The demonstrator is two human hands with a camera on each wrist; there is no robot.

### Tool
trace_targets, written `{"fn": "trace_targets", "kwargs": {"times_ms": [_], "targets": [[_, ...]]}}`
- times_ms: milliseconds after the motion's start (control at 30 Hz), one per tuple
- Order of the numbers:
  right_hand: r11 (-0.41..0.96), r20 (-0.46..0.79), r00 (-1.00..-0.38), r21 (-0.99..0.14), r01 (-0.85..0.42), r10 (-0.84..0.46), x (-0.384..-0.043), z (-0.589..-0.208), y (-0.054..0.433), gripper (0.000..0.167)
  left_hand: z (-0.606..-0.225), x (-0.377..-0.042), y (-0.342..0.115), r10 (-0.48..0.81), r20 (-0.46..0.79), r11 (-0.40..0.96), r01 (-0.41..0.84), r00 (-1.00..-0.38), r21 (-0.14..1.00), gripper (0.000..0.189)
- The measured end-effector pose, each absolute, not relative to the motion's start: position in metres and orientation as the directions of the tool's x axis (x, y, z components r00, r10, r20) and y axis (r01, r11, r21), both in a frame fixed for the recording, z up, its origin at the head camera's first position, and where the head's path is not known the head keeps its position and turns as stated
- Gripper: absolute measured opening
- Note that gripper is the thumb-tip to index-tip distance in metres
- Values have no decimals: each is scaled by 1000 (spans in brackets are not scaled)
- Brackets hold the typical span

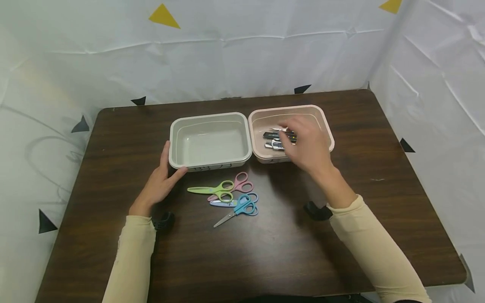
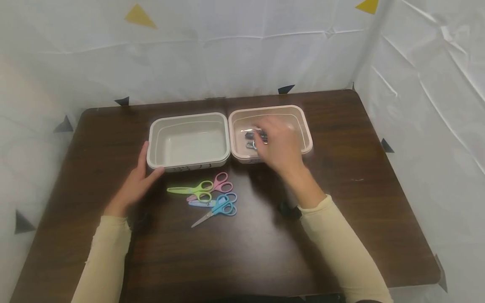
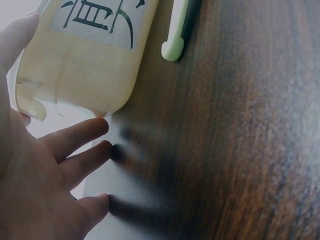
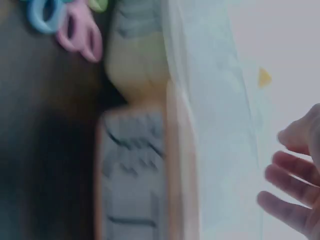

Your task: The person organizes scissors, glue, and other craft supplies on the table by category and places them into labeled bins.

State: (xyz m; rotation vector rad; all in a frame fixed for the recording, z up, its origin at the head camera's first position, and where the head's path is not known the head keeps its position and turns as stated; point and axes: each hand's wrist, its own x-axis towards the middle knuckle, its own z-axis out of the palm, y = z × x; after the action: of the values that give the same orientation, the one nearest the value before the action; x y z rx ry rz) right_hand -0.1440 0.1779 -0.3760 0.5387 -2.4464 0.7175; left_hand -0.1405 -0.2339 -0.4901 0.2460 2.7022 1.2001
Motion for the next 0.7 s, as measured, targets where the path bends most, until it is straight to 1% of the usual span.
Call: {"fn": "trace_targets", "kwargs": {"times_ms": [67,133,233,367,433,533,633,700], "targets": [[745,625,-720,-317,-587,-301,-133,-385,166,21,-490,-141,-234,217,-95,664,76,-972,744,90],[710,621,-674,-256,-656,-399,-120,-395,152,22,-491,-141,-234,211,-97,668,72,-973,741,90],[633,552,-619,-199,-749,-559,-101,-412,133,26,-491,-141,-235,206,-99,672,67,-974,737,90],[531,407,-550,-169,-830,-729,-78,-430,116,35,-491,-140,-234,211,-100,671,69,-972,738,90],[506,335,-528,-158,-848,-781,-69,-437,111,41,-491,-140,-235,212,-96,670,73,-972,739,90],[498,231,-512,-122,-859,-827,-58,-444,108,52,-491,-140,-235,215,-93,668,77,-972,740,90],[500,155,-511,-104,-860,-846,-52,-447,107,57,-492,-140,-235,215,-90,667,79,-972,741,90],[504,130,-512,-89,-859,-849,-49,-450,107,57,-492,-140,-235,216,-90,666,79,-972,742,90]]}}
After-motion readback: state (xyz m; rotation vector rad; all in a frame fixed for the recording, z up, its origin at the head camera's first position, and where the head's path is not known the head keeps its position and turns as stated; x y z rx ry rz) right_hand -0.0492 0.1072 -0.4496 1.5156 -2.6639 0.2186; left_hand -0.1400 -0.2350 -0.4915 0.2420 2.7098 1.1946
